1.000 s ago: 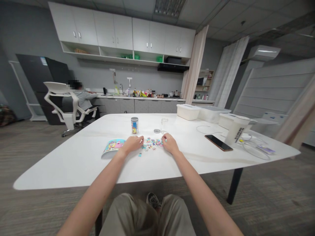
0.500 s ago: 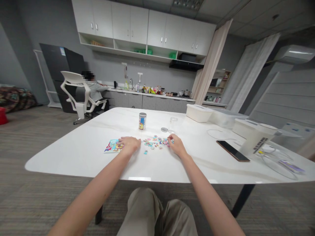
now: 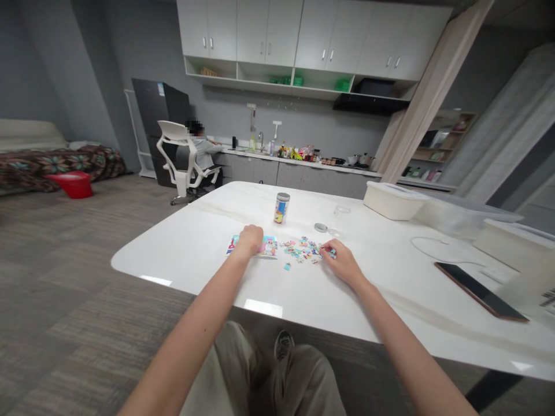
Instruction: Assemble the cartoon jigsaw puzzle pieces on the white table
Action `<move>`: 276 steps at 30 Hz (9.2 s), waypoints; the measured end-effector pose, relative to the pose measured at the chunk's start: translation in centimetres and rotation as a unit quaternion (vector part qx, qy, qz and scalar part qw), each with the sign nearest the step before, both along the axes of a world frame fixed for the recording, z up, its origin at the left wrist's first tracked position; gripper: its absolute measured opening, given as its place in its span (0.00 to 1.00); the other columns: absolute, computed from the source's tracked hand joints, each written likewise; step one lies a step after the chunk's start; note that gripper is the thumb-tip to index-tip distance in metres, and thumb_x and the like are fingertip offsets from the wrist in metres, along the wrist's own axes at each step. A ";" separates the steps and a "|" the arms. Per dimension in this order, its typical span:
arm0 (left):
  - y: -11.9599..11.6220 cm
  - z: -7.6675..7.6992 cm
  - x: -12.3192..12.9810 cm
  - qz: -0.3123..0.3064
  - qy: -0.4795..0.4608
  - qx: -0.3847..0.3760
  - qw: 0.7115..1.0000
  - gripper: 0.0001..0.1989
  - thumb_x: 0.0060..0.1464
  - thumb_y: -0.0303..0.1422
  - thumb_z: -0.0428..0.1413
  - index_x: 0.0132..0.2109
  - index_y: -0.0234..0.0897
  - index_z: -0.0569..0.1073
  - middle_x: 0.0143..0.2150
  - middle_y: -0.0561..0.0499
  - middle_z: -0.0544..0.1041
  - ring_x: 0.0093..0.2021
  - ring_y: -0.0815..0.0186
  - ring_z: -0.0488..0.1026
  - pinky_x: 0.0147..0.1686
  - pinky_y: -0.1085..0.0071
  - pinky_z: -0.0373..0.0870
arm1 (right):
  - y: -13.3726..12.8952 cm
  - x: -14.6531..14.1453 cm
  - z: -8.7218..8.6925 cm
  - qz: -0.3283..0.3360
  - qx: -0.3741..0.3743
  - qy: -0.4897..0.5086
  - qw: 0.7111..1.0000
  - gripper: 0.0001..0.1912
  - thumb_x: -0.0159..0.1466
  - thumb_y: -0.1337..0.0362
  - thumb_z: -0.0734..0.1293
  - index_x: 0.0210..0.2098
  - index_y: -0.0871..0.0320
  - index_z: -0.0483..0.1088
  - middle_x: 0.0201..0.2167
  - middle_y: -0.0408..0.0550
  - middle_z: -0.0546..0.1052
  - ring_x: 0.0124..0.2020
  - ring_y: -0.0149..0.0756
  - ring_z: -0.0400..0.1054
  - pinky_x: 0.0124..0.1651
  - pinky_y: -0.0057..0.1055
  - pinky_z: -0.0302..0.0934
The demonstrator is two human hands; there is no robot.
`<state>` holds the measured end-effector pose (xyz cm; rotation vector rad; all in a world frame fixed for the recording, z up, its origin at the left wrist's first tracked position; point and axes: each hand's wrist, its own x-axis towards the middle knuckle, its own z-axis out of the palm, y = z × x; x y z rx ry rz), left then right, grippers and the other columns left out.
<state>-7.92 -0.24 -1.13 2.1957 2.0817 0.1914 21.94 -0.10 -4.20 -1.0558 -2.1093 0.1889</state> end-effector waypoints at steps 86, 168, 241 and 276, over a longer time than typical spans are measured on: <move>-4.1 0.6 8.0 -0.476 0.043 0.098 0.873 0.11 0.64 0.33 0.50 0.49 0.34 0.72 0.53 0.46 0.75 0.50 0.61 0.73 0.51 0.66 0.66 | -0.6 -0.5 0.3 0.040 -0.071 -0.043 0.996 0.09 0.57 0.72 0.65 0.36 0.61 0.75 0.30 0.45 0.67 0.32 0.33 0.63 0.39 0.30 0.57; -4.0 0.5 6.9 -0.474 0.006 0.134 0.870 0.10 0.60 0.26 0.53 0.46 0.36 0.76 0.51 0.45 0.77 0.49 0.62 0.74 0.49 0.68 0.67 | -1.6 0.2 1.3 0.111 -0.217 -0.050 0.969 0.07 0.54 0.63 0.70 0.33 0.58 0.74 0.21 0.40 0.69 0.24 0.30 0.62 0.30 0.28 0.57; -3.6 0.3 6.7 -0.482 0.011 0.127 0.867 0.13 0.61 0.28 0.51 0.51 0.40 0.74 0.56 0.46 0.73 0.52 0.61 0.72 0.53 0.64 0.66 | -1.1 0.0 1.0 0.116 -0.117 -0.088 0.982 0.11 0.61 0.67 0.66 0.41 0.58 0.78 0.24 0.42 0.69 0.25 0.28 0.60 0.31 0.26 0.53; -3.9 -0.5 8.5 -0.414 -0.025 0.150 0.897 0.06 0.61 0.32 0.54 0.40 0.34 0.73 0.44 0.46 0.75 0.45 0.61 0.73 0.45 0.65 0.68 | -1.6 -0.3 1.7 0.129 -0.179 -0.062 0.973 0.09 0.56 0.73 0.66 0.35 0.62 0.77 0.21 0.41 0.68 0.23 0.27 0.60 0.28 0.25 0.53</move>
